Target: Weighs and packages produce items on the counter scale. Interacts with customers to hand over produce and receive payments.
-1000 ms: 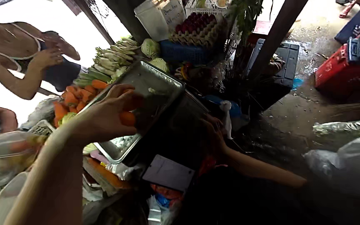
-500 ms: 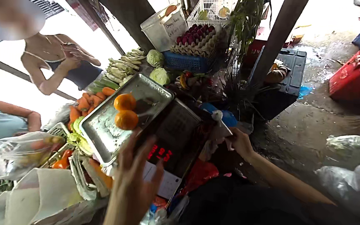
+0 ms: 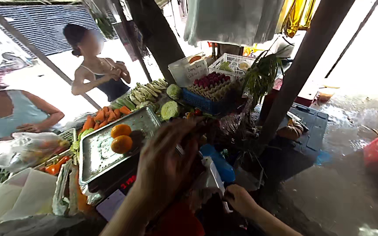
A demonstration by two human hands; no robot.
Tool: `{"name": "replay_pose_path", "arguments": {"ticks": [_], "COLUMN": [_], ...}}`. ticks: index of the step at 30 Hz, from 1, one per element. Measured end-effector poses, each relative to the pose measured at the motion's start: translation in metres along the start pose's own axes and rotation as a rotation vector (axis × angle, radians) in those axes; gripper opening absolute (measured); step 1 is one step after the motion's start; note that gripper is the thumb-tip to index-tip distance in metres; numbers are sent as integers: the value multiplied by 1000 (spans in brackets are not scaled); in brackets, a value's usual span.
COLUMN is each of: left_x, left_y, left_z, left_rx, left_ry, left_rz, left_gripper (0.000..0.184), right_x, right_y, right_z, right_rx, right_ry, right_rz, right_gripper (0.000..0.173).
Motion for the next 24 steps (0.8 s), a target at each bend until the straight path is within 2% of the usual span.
{"name": "replay_pose_path", "arguments": {"ticks": [2, 4, 5, 8, 11, 13, 16, 17, 21, 24], "left_x": [55, 107, 131, 195, 237, 249, 255, 255, 251, 248], "left_y": [-6, 9, 20, 53, 80, 86, 85, 84, 73, 72], "left_z": [-30, -54, -62, -72, -66, -68, -76, -78, -80, -71], "left_rx": [83, 105, 105, 40, -80, -96, -59, -33, 52, 6], "left_ry": [97, 161, 133, -94, -147, -126, -72, -77, -157, -109], "left_rz": [-98, -133, -101, 68, 28, -20, -72, -91, -65, -32], "left_gripper": [29, 27, 29, 48, 66, 61, 30, 26, 34, 42], "right_x": [5, 8, 8, 3, -15, -27, -42, -46, -50, -46], "right_y": [-21, -46, -58, -85, -96, -97, -94, -93, -96, -100], "right_z": [10, 26, 34, 50, 50, 42, 29, 25, 21, 24], "right_rx": [-65, -96, -111, -165, -177, -169, -139, -133, -148, -135], "right_ry": [-42, -129, -173, -299, -357, -352, -303, -286, -304, -332], "right_rz": [46, -48, -97, -224, -292, -306, -296, -291, -353, -389], "right_gripper": [33, 34, 33, 30, 28, 27, 26, 26, 26, 25]}}
Point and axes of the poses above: each hand's wrist, its own x-axis towards the middle knuckle, its own y-axis out of the palm, z = x × y, the point moved 3 cm from there along x, towards the middle knuckle, and after that the axes turned 13 degrees about -y, right-handed, at the moved point
